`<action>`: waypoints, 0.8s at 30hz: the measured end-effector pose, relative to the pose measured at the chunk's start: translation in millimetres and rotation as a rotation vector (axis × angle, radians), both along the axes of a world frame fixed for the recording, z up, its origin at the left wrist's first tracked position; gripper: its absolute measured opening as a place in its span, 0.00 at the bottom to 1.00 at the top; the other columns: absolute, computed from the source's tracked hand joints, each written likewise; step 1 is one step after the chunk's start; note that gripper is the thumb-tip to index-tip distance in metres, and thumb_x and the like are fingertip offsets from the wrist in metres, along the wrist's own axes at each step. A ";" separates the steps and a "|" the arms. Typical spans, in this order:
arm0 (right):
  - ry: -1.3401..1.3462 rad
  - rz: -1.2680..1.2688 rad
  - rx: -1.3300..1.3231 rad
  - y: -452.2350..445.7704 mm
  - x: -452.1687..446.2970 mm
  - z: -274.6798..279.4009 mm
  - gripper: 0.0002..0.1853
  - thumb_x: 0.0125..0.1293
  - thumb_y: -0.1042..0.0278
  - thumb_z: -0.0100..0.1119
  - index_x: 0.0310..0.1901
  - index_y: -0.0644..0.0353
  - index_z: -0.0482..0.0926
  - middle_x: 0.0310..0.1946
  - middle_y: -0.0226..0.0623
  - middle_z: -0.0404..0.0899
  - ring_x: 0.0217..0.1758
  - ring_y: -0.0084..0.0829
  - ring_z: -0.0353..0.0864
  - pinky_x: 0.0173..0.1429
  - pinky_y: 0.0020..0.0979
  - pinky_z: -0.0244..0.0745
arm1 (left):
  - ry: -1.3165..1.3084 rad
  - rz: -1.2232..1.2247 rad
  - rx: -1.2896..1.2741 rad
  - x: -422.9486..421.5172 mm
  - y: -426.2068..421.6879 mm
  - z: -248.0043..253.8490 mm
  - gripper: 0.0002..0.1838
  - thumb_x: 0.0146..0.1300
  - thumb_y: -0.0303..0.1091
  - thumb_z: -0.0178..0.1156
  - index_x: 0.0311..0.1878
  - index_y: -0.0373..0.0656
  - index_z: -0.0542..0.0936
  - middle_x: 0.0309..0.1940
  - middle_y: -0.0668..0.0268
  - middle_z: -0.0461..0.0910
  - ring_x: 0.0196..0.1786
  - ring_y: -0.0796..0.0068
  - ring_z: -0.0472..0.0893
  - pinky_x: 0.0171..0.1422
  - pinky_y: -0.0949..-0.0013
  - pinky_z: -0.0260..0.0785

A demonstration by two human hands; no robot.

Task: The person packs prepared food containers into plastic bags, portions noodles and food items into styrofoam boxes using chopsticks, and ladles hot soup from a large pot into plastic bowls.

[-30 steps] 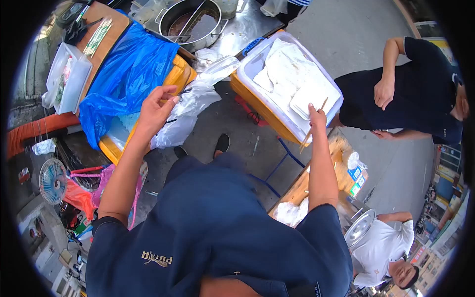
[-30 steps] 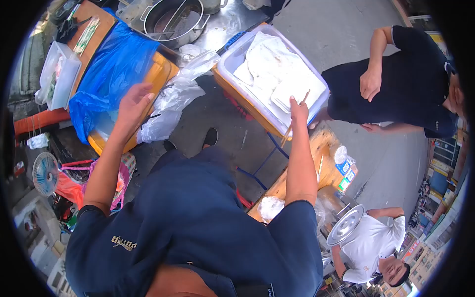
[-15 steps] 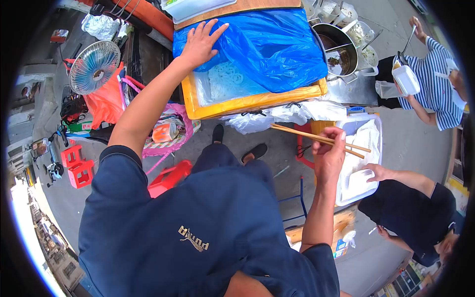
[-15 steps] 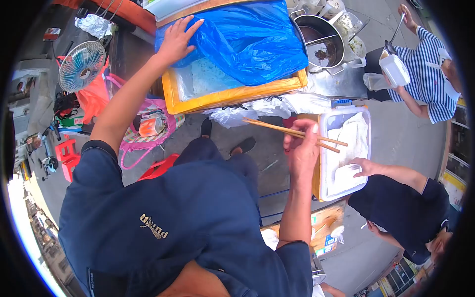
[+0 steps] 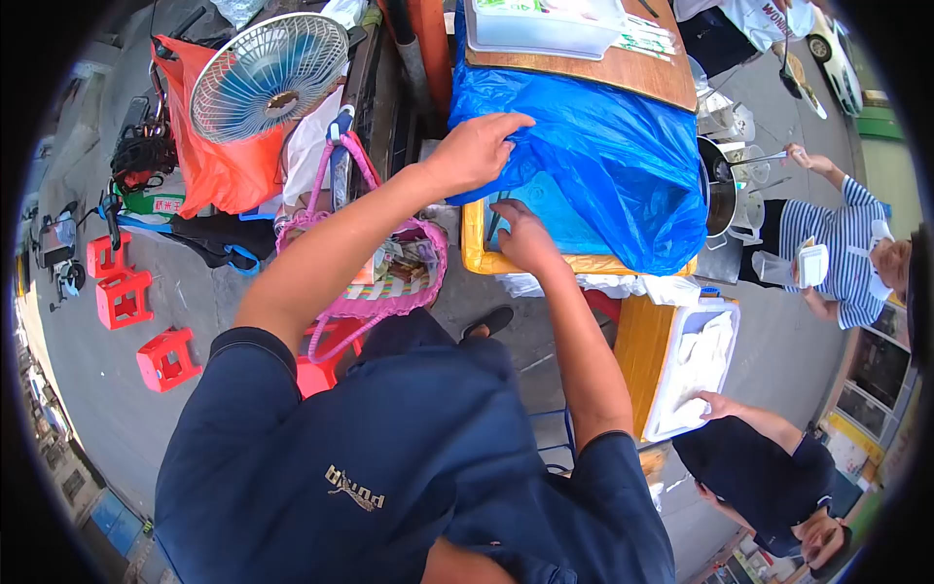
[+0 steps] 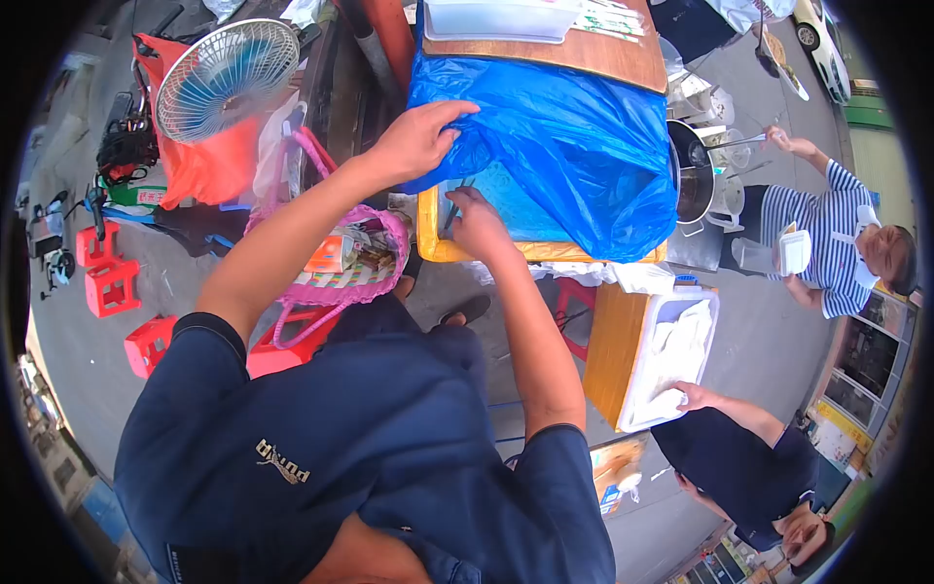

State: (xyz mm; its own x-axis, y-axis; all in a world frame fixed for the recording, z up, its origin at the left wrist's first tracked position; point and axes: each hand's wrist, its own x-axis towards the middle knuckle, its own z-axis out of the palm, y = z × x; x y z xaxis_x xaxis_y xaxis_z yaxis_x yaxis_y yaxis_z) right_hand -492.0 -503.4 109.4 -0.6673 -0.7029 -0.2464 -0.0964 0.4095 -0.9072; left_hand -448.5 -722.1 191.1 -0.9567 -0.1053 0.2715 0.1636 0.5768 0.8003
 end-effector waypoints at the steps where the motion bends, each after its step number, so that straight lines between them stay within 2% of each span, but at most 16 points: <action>1: -0.383 -0.328 -0.199 20.1 9.1 7.3 0.33 0.62 0.77 0.66 0.70 0.59 0.68 0.69 0.45 0.71 0.71 0.46 0.72 0.73 0.47 0.69 | 0.039 -0.043 0.045 23.6 8.6 -2.5 0.22 0.65 0.22 0.58 0.63 0.40 0.77 0.54 0.51 0.82 0.57 0.48 0.81 0.61 0.53 0.74; 3: -0.750 -0.464 -0.487 39.4 20.5 44.3 0.40 0.63 0.75 0.66 0.76 0.58 0.59 0.72 0.39 0.68 0.77 0.47 0.64 0.79 0.54 0.60 | 0.021 -0.094 0.107 46.5 16.6 6.0 0.23 0.65 0.21 0.57 0.64 0.41 0.76 0.52 0.51 0.82 0.55 0.47 0.82 0.59 0.52 0.75; 5: -0.988 -0.555 -0.923 90.2 25.0 54.7 0.40 0.64 0.68 0.69 0.76 0.55 0.61 0.75 0.41 0.65 0.79 0.47 0.60 0.82 0.57 0.51 | -0.002 -0.190 0.124 83.8 40.2 -11.8 0.23 0.63 0.22 0.57 0.63 0.44 0.77 0.48 0.54 0.82 0.53 0.51 0.82 0.56 0.53 0.74; 7: -0.991 -0.655 -1.028 135.1 23.8 82.0 0.40 0.67 0.59 0.70 0.76 0.54 0.62 0.77 0.41 0.62 0.80 0.48 0.59 0.83 0.60 0.46 | -0.133 -0.325 -0.169 130.7 76.9 -23.1 0.20 0.61 0.25 0.58 0.58 0.45 0.79 0.43 0.60 0.80 0.50 0.58 0.80 0.55 0.55 0.71; 9: -0.900 -0.706 -0.997 167.4 15.0 64.8 0.38 0.69 0.54 0.68 0.76 0.54 0.63 0.77 0.42 0.62 0.80 0.48 0.58 0.83 0.60 0.46 | -0.242 -0.414 -0.317 146.8 89.7 -26.7 0.18 0.60 0.28 0.58 0.55 0.47 0.79 0.41 0.65 0.79 0.51 0.63 0.78 0.56 0.55 0.68; 11: -0.894 -0.753 -0.914 201.7 9.6 46.9 0.37 0.70 0.55 0.66 0.77 0.54 0.62 0.77 0.42 0.63 0.79 0.48 0.60 0.81 0.60 0.52 | -0.283 -0.424 -0.426 176.4 111.8 -43.9 0.16 0.60 0.28 0.58 0.53 0.46 0.79 0.41 0.66 0.79 0.53 0.64 0.78 0.58 0.54 0.68; 12: -0.906 -0.787 -0.794 246.1 2.5 6.5 0.34 0.72 0.53 0.64 0.75 0.54 0.65 0.74 0.41 0.67 0.76 0.47 0.66 0.78 0.58 0.60 | -0.328 -0.476 -0.404 181.2 117.3 -46.9 0.19 0.60 0.28 0.59 0.56 0.45 0.79 0.47 0.63 0.80 0.58 0.60 0.77 0.62 0.54 0.68; 13: -0.927 -0.783 -0.663 270.8 4.8 -48.6 0.31 0.73 0.52 0.62 0.72 0.54 0.68 0.71 0.41 0.72 0.72 0.46 0.72 0.74 0.57 0.67 | -0.092 -0.324 -0.264 207.0 116.8 -50.5 0.21 0.63 0.29 0.59 0.61 0.44 0.78 0.54 0.60 0.79 0.64 0.57 0.75 0.66 0.51 0.68; 15: -0.978 -1.150 -0.418 302.1 5.5 -99.4 0.17 0.77 0.53 0.57 0.57 0.55 0.78 0.52 0.35 0.85 0.49 0.37 0.85 0.52 0.44 0.83 | -0.216 -0.339 -0.135 217.8 106.5 -28.7 0.21 0.68 0.32 0.58 0.64 0.43 0.76 0.60 0.57 0.77 0.67 0.56 0.74 0.68 0.50 0.67; 17: -1.430 -0.269 -0.540 358.4 24.8 -158.3 0.14 0.78 0.53 0.54 0.40 0.55 0.76 0.34 0.28 0.82 0.30 0.27 0.79 0.35 0.34 0.76 | -0.190 -0.213 -0.047 247.8 79.2 -11.1 0.19 0.70 0.32 0.58 0.63 0.42 0.77 0.57 0.58 0.78 0.63 0.57 0.77 0.65 0.52 0.70; 19: -0.943 -1.220 0.091 307.4 44.6 -115.4 0.16 0.79 0.54 0.53 0.34 0.53 0.71 0.28 0.27 0.73 0.24 0.23 0.68 0.29 0.28 0.65 | -0.141 -0.098 0.029 279.3 38.5 6.6 0.18 0.71 0.33 0.58 0.61 0.42 0.78 0.55 0.58 0.79 0.60 0.58 0.80 0.61 0.54 0.73; 21: -0.449 -1.155 0.151 230.2 59.7 -46.0 0.16 0.79 0.53 0.52 0.37 0.56 0.72 0.28 0.27 0.70 0.25 0.22 0.66 0.30 0.25 0.63 | -0.024 0.364 0.127 329.4 -9.9 17.0 0.15 0.69 0.30 0.61 0.58 0.41 0.80 0.47 0.60 0.82 0.49 0.60 0.84 0.52 0.60 0.77; 23: -0.040 -0.963 -0.093 118.2 85.0 30.9 0.15 0.79 0.54 0.53 0.41 0.59 0.72 0.28 0.26 0.66 0.27 0.20 0.63 0.32 0.23 0.61 | 0.039 0.729 0.185 380.3 -71.2 2.8 0.13 0.67 0.27 0.62 0.53 0.40 0.81 0.39 0.63 0.83 0.41 0.66 0.84 0.45 0.64 0.77; 24: 0.102 -0.826 -0.046 77.2 90.5 57.5 0.15 0.79 0.55 0.54 0.42 0.59 0.73 0.27 0.24 0.64 0.28 0.19 0.62 0.33 0.23 0.59 | -0.026 0.914 0.254 405.5 -102.9 -8.1 0.12 0.68 0.27 0.61 0.53 0.39 0.81 0.39 0.63 0.83 0.40 0.67 0.84 0.45 0.64 0.77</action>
